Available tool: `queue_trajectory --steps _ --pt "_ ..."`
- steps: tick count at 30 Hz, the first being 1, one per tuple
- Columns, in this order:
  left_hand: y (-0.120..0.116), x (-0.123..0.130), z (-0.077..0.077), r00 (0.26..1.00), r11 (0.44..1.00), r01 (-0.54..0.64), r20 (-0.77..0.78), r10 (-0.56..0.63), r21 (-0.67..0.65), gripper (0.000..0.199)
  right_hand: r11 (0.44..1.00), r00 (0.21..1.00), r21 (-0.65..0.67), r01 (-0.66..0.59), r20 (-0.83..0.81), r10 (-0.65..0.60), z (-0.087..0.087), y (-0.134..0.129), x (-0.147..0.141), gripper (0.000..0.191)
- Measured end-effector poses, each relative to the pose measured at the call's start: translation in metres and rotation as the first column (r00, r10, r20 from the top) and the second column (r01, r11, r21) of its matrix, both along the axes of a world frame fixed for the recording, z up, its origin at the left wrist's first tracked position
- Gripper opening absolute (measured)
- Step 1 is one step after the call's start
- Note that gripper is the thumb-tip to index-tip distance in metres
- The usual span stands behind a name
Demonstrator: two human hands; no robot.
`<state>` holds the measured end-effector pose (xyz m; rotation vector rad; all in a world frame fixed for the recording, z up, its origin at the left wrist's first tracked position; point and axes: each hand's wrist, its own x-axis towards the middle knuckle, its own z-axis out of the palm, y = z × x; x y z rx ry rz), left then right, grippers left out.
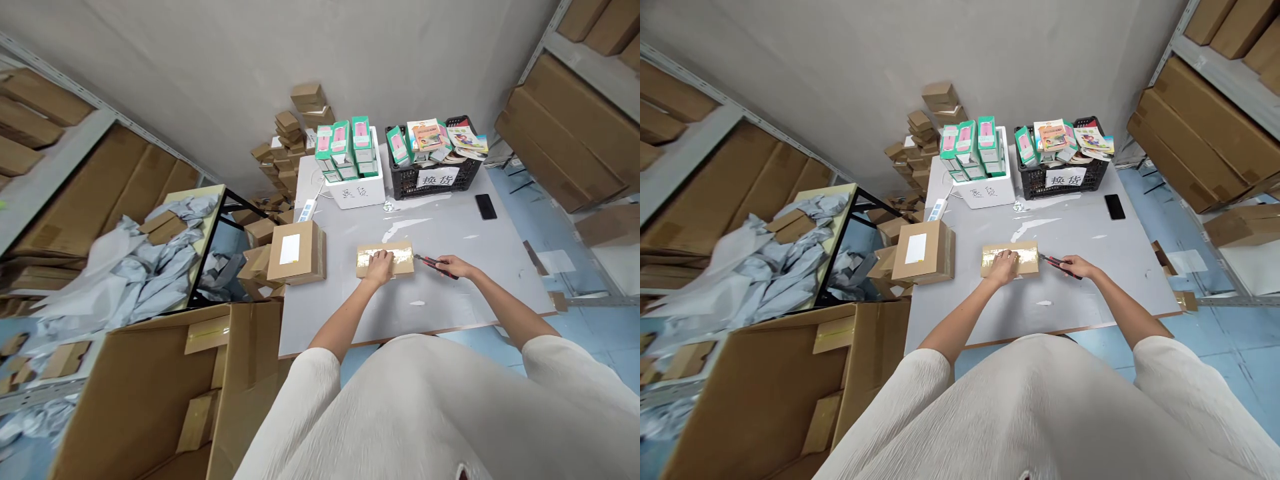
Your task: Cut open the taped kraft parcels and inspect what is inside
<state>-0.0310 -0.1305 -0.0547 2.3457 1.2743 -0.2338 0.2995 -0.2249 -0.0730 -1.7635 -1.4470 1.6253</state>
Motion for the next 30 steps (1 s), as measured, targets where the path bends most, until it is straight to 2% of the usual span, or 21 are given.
queue_trajectory --steps 3,5,8,10,14,18,21,24,30 --pt "0.0 0.002 0.003 0.999 0.999 -0.031 0.013 0.031 -0.021 0.079 0.996 0.996 0.028 0.081 -0.048 -0.079 0.005 -0.001 0.0 0.058" --pt "0.002 0.007 0.007 0.997 0.997 -0.067 0.02 0.068 -0.033 0.063 0.992 0.992 0.043 0.118 -0.057 -0.115 0.006 0.001 -0.005 0.058" --pt "0.008 0.018 0.012 0.991 0.992 -0.122 0.063 0.119 0.043 0.033 0.982 0.989 0.119 0.147 -0.027 -0.145 0.006 0.005 -0.011 0.057" --pt "0.011 0.026 0.012 0.989 0.988 -0.121 0.097 0.112 0.097 0.034 0.973 0.989 0.182 0.141 0.005 -0.145 0.007 0.005 -0.013 0.054" --pt "0.014 0.038 0.001 0.994 0.992 -0.073 0.09 0.064 0.102 0.054 0.969 0.986 0.246 0.03 0.151 -0.069 0.01 -0.001 -0.015 0.049" --pt "0.023 0.042 -0.01 0.998 0.997 -0.064 0.033 0.062 0.049 0.069 0.929 0.931 0.343 -0.142 0.365 0.008 0.013 -0.007 -0.019 0.04" --pt "0.033 0.041 -0.013 0.999 0.998 -0.052 0.018 0.051 0.02 0.069 0.908 0.871 0.346 -0.236 0.489 0.04 0.013 -0.005 -0.022 0.043" --pt "0.036 0.037 -0.016 0.998 0.999 -0.034 0.046 0.033 0.02 0.065 0.896 0.842 0.348 -0.276 0.537 0.051 0.012 -0.001 -0.022 0.045" --pt "0.02 0.031 -0.036 0.998 0.992 0.007 0.067 -0.016 0.123 0.064 0.859 0.813 0.393 -0.327 0.581 0.044 0.003 0.001 -0.022 0.045"
